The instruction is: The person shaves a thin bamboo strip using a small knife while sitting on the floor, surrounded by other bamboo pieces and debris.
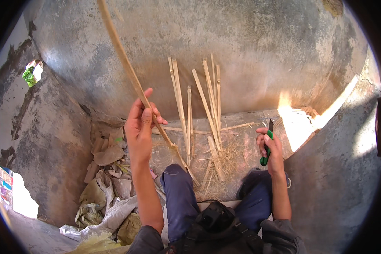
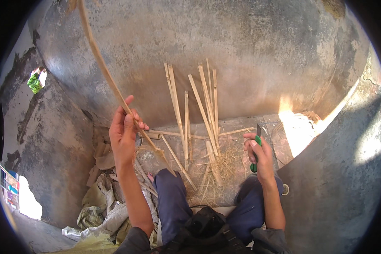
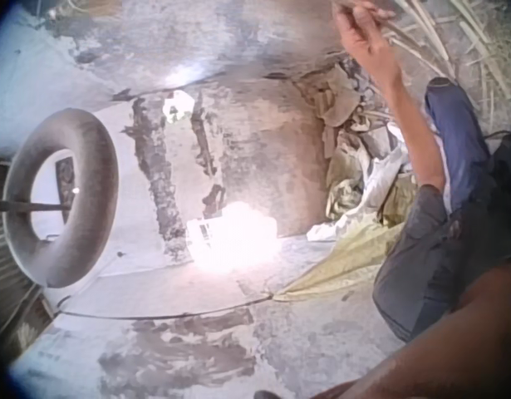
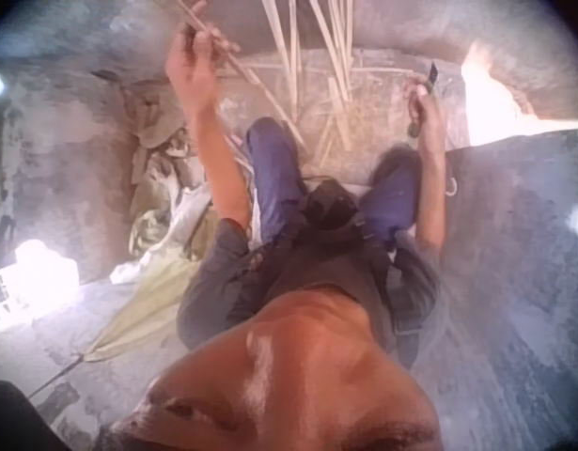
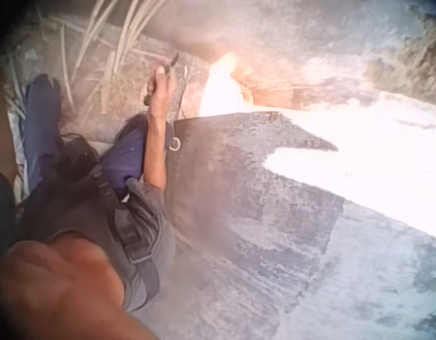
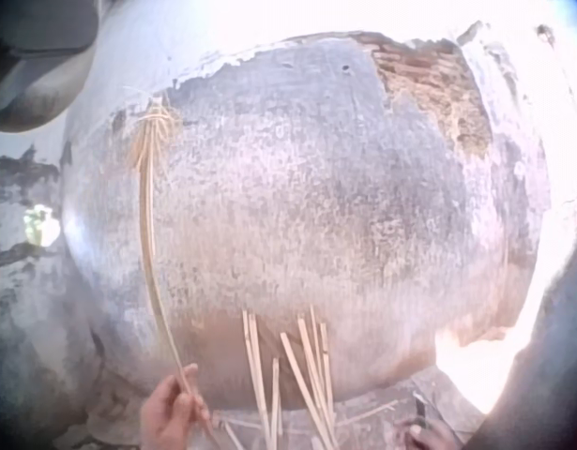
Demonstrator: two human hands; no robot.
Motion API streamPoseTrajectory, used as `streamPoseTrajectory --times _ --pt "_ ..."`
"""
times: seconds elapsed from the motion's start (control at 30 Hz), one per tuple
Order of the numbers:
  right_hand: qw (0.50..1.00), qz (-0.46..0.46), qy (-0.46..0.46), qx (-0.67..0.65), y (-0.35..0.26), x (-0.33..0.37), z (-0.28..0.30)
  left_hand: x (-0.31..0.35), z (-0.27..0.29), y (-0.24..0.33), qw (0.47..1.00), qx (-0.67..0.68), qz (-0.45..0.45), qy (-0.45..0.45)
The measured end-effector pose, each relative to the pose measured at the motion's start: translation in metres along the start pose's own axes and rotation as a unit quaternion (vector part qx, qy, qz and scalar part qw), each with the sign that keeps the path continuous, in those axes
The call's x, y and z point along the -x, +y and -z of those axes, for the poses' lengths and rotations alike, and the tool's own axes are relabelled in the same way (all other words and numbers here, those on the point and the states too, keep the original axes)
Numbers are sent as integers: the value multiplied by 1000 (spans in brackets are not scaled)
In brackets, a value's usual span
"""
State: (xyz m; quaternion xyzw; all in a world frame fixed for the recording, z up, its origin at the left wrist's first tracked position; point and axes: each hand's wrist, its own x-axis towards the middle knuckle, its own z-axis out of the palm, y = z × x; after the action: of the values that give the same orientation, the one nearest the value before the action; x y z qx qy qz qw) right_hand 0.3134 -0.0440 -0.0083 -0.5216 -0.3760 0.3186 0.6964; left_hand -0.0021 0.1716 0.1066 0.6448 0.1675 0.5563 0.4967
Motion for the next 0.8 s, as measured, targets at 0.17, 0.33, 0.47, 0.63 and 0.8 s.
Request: streamPoseTrajectory --times 0.17,0.33,0.47,0.63,0.8 --pt "988 134 -64 31 -37 -3 -34 30 -17 14 995 -62 55 -53" --pt "922 275 -94 255 -68 10 -69 70 -36 10 989 -59 121 -64" --pt "860 345 -118 356 -68 10 -85 100 -51 8 984 -96 146 -24" --pt "822 389 -129 396 -49 13 -96 126 -63 -4 983 -102 149 -15" --pt "810 404 -130 404 -34 18 -101 143 -66 -7 980 -125 152 -8"
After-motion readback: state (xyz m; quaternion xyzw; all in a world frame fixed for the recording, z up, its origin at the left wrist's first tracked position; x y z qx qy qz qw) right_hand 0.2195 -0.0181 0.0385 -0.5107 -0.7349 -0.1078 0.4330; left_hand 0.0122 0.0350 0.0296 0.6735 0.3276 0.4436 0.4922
